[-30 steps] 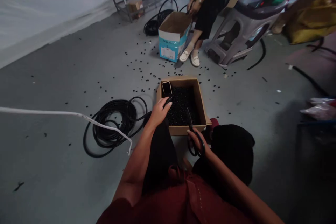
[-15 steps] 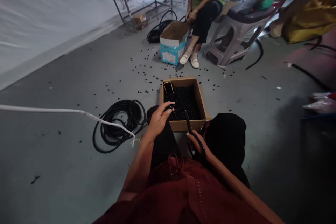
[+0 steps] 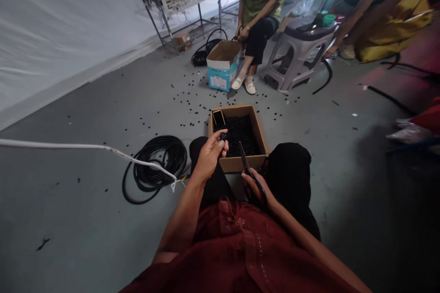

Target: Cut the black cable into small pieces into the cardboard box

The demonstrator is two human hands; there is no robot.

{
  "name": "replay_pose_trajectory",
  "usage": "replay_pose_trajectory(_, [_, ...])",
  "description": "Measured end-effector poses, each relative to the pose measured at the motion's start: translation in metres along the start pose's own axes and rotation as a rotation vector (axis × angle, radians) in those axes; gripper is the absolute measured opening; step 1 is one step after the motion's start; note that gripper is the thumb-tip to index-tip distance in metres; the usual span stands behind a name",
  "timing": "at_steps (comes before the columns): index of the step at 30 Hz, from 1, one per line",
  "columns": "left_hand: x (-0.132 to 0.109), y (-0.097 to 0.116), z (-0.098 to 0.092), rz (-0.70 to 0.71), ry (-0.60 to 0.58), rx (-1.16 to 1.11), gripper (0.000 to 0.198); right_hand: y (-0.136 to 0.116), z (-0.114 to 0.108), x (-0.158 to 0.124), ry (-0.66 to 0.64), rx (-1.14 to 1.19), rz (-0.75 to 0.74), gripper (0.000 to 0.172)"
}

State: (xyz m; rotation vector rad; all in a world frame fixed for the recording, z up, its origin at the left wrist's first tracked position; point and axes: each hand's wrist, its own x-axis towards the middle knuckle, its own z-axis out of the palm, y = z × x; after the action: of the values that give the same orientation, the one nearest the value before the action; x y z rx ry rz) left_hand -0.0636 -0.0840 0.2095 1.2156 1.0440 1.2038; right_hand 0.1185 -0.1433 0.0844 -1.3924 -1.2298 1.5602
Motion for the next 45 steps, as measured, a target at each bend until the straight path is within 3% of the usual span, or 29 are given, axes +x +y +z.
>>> replay_pose_trajectory(7, [-0.006, -0.001, 0.002, 0.001, -0.029, -0.028, 0.036, -0.013, 0.003, -0.005, 0.010, -0.008, -0.071, 0.032])
replay_pose_trajectory(14, [-0.005, -0.011, 0.002, 0.032, 0.102, 0.041, 0.040, -0.035, 0.003, -0.008, -0.159, 0.426, 0.030, 0.047])
replay_pose_trajectory(21, [-0.004, -0.015, 0.007, -0.054, 0.025, 0.156, 0.033, -0.044, -0.002, -0.011, -0.281, 0.590, 0.050, 0.056])
replay_pose_trajectory(25, [-0.004, -0.022, 0.007, -0.061, 0.003, 0.239, 0.035, -0.049, 0.003, -0.008, -0.163, 0.550, -0.044, 0.045])
replay_pose_trajectory(30, [-0.008, -0.026, 0.007, 0.044, -0.050, 0.416, 0.032, -0.068, 0.008, 0.003, 0.033, 0.560, -0.095, 0.051])
replay_pose_trajectory(33, [-0.013, -0.023, 0.009, 0.046, -0.066, 0.454, 0.034, -0.078, 0.009, 0.008, 0.052, 0.550, -0.171, 0.050])
replay_pose_trajectory(38, [-0.021, -0.020, 0.014, -0.043, -0.102, 0.302, 0.049, -0.084, 0.010, 0.010, 0.066, 0.469, -0.285, 0.043])
replay_pose_trajectory(45, [-0.023, -0.022, 0.011, -0.059, -0.101, 0.223, 0.054, -0.088, 0.012, 0.014, 0.081, 0.468, -0.273, 0.041])
